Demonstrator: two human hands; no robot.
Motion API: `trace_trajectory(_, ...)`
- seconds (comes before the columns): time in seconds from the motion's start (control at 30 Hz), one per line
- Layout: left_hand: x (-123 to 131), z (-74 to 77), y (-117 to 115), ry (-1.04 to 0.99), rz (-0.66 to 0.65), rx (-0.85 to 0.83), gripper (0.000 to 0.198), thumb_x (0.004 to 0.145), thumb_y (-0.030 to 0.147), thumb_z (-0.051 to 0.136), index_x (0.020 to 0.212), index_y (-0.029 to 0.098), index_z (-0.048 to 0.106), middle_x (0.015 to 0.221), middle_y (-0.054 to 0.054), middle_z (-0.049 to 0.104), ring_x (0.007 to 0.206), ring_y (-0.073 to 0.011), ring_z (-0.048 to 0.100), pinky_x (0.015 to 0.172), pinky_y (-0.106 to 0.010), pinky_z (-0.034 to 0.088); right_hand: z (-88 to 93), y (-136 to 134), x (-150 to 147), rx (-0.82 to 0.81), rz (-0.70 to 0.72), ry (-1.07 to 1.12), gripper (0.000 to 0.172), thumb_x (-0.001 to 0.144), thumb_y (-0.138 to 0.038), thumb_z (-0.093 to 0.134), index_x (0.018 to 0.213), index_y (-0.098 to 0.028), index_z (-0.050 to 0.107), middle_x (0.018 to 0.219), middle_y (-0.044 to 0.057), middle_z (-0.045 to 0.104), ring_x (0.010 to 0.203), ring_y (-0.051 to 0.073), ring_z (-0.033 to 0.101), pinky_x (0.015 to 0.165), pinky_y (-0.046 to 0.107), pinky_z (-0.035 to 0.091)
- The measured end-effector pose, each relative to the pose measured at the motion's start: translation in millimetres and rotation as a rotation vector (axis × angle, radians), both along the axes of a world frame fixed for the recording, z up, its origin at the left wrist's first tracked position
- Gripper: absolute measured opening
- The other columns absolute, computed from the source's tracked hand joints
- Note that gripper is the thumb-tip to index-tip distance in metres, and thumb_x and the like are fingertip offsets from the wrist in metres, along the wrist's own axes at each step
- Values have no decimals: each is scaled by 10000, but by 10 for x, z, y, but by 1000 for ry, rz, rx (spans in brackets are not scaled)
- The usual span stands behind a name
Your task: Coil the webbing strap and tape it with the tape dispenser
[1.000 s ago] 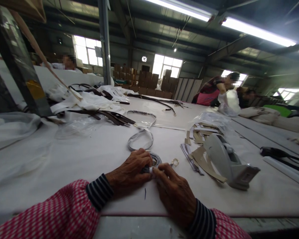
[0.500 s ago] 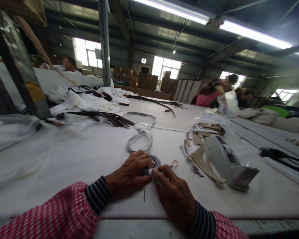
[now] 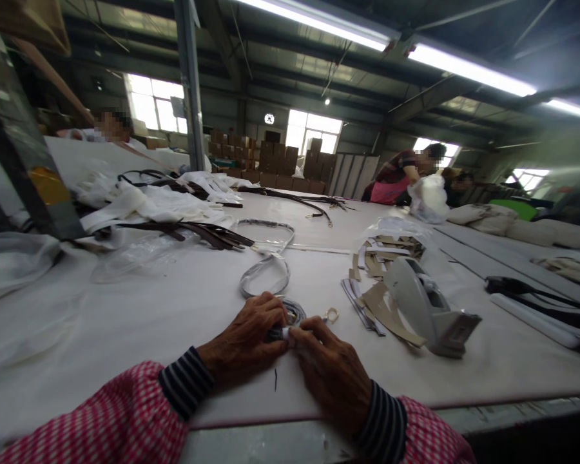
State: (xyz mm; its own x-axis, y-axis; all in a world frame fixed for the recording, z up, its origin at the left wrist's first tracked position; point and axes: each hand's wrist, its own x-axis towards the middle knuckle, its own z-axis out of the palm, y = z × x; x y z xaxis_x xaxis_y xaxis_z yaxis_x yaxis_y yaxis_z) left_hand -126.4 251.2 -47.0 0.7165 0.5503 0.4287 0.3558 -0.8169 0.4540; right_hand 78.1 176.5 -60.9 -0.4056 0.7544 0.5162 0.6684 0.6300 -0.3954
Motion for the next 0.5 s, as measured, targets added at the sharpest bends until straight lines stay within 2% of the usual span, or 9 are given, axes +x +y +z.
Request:
trace_trajectory(0.1,-16,-75,44,6,39,25,79,899,235,664,890,211,589,979,-35,642,990,-230,549,900,-380,430,148,-58,117,-32,10,248,371,861,-85,529,1189,-220,637,1080,60,597,790,137,628,662,246,566)
trace_trajectory(0.2,-39,-160,157,14,71,44,149,921,350,654,894,211,606,1008,-49,651,987,-239,564,879,-376,446,373,-221,383,23,-98,386,281,913,-136,540,1144,-219,676,1060,53,610,752,117,613,569,209,501)
trace_trajectory(0.3,-43,-213,239,21,93,71,184,915,393,646,896,212,624,1032,-57,659,999,-250,574,874,-381,446,499,-478,787,86,-253,325,225,939,-187,546,1093,-213,707,1011,52,632,756,128,605,577,224,481)
trace_trajectory(0.4,-39,-209,226,73,101,96,103,888,324,641,876,222,632,1005,-46,664,986,-256,577,853,-387,431,492,-701,1309,29,-456,294,191,913,-276,586,1012,-188,724,938,56,634,731,145,585,549,233,471)
trace_trajectory(0.5,-35,-157,161,89,96,107,60,866,286,632,854,228,628,973,-36,668,959,-254,577,838,-384,422,516,-758,1868,-43,-704,360,289,857,-377,618,1009,-154,721,759,39,609,618,152,546,455,235,424)
